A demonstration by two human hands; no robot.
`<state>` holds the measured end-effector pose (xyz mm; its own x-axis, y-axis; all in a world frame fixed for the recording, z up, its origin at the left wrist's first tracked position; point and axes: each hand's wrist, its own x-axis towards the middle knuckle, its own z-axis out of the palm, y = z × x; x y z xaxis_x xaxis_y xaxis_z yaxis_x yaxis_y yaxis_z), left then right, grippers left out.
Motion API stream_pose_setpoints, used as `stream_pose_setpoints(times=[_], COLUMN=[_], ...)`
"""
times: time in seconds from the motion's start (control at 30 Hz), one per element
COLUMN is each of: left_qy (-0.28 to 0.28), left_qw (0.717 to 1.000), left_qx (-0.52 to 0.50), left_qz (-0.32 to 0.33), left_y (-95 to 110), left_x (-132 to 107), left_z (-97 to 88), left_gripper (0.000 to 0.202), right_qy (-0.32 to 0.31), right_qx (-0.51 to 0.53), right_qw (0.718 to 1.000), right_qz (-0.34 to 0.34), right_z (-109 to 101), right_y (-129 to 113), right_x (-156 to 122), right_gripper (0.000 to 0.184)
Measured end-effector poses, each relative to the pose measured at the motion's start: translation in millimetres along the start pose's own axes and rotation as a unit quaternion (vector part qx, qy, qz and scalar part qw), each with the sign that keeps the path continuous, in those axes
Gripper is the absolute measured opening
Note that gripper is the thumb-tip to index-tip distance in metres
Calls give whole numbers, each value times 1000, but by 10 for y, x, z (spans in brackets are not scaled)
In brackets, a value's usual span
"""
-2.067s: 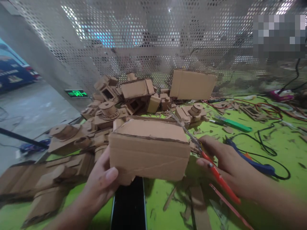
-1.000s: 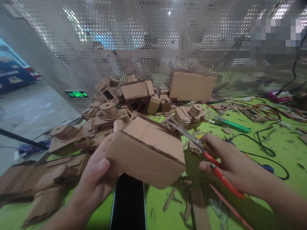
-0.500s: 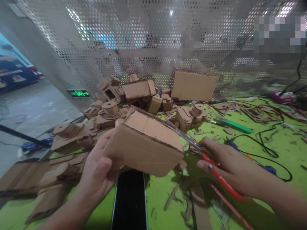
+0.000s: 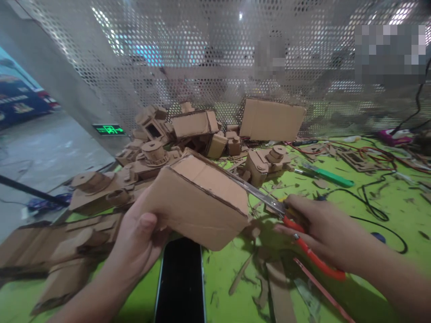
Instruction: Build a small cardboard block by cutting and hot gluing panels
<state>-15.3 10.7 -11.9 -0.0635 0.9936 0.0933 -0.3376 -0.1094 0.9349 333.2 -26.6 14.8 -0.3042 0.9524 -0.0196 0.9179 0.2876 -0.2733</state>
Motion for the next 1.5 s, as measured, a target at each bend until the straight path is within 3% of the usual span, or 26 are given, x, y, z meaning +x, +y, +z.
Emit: stream_pose_setpoints(times=[0.2,0.5,0.73,0.97,1.2,1.5], left_qy=[-9,4,17,-17,-39,-11], left_qw=[1000,996,999,996,996,996], left_qx=[6,85,35,81,81,81], left_qz=[-6,-16,-37,-28,-29,-43], left_y=[-25,55,-3,33,-9,64], left_x=[-13,-74,-26,-80,-73,-93], left_z=[-64,-3,-64,-1,-45,25], left_gripper=[90,101,94,93,83,92], right_qy=[9,-48,25,1,23,23], right_qx=[5,7,-18,21,16,13], right_qw=[1000,998,999,1000,999,999], right_qz=[-8,25,-33,-18,-17,-32], right_z=[3,27,90,88,133,80], right_y=[-21,7,41,-47,-50,-57], right_x=[-37,-18,-6,-11,-5,-16], right_gripper=[53,50,44,45,41,39])
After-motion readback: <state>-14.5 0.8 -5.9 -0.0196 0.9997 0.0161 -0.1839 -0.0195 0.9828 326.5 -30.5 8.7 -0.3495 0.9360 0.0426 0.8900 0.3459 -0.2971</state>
